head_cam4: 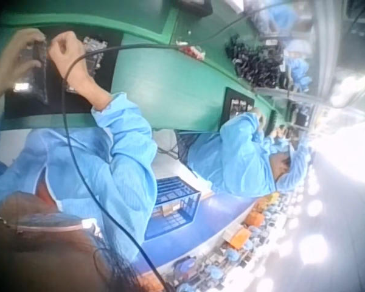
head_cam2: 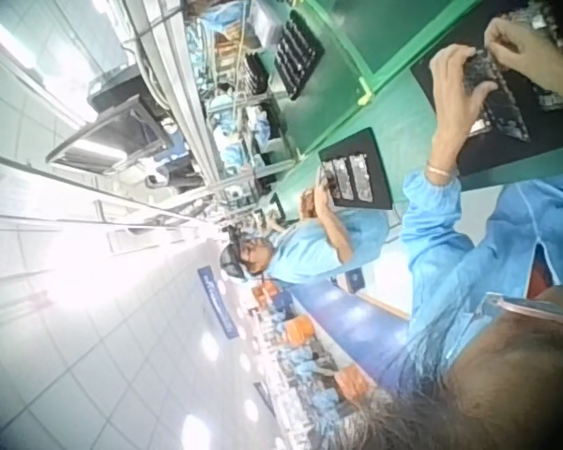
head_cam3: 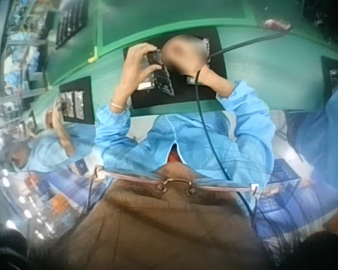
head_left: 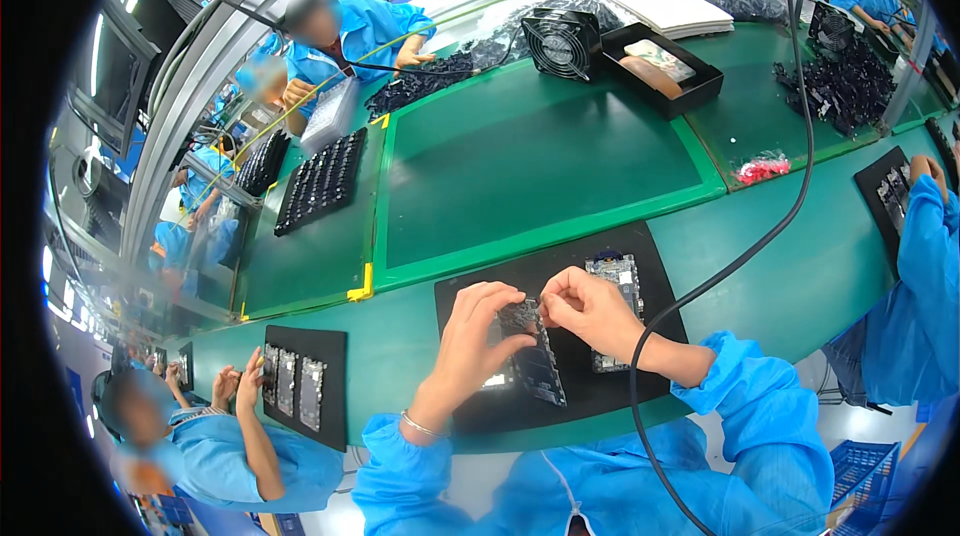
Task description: The person assembles electronic components on a green workbench in a factory setting. They connect black cables to circuit boards and handle small parts, working alongside other employees in blue uniforms.
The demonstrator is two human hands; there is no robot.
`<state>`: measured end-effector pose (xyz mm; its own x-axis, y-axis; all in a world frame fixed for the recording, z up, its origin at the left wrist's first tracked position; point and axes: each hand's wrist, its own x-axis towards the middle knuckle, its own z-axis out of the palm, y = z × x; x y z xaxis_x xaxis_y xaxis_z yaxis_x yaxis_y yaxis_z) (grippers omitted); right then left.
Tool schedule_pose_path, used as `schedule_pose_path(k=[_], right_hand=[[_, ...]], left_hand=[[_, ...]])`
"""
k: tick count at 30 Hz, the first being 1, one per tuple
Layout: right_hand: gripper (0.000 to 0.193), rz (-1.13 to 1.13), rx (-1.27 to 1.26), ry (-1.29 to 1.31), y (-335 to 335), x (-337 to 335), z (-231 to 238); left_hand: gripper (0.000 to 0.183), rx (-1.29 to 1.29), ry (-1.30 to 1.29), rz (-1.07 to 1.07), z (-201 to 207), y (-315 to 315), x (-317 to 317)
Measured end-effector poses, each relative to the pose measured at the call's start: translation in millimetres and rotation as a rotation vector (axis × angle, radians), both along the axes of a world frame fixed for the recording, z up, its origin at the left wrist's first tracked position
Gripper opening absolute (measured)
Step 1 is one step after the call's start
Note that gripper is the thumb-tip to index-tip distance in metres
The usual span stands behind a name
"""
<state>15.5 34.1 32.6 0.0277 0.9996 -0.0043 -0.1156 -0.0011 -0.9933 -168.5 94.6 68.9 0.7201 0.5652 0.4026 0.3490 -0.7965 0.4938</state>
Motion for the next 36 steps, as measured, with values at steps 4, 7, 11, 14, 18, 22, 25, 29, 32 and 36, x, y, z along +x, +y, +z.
schedule_pose_path(k=[4,7,11,14,18,22,25,29,32,36], right_hand=[[0.012,-0.001,-0.001,0.008,-3.2,0.6,8.0],[0.013,-0.005,-0.020,0.012,-4.7,0.4,7.8],[0.014,-0.002,-0.019,-0.006,-4.3,1.2,8.0],[0.012,0.014,0.006,-0.052,-2.2,1.9,5.0],[0.011,-0.022,-0.052,0.031,12.9,13.2,-13.2],[0.016,-0.186,-0.018,0.057,20.5,29.6,-20.8],[0.014,-0.196,-0.052,0.009,15.8,38.9,-16.7],[0.013,-0.161,-0.067,0.064,6.9,39.7,-13.6],[0.014,-0.090,-0.073,0.101,7.8,22.5,-9.0],[0.013,0.025,-0.109,0.086,15.7,-6.8,-8.2]], left_hand=[[0.057,-0.009,-0.019,-0.008,-0.8,0.2,0.3],[0.057,-0.022,-0.014,-0.002,-1.2,0.3,0.4],[0.057,-0.014,-0.018,-0.013,0.3,0.2,1.2],[0.057,0.009,-0.019,-0.035,-1.0,1.0,0.8],[0.056,-0.024,-0.007,-0.082,-3.1,6.4,3.6],[0.054,-0.113,0.179,-0.022,-7.4,23.1,22.3],[0.066,-0.067,0.289,0.049,-30.5,40.5,25.3],[0.077,-0.126,0.467,0.177,-37.2,55.9,-1.4],[0.070,-0.212,0.511,0.221,-32.5,48.5,-16.1],[0.062,-0.169,0.346,0.220,-17.0,33.4,-34.1]])
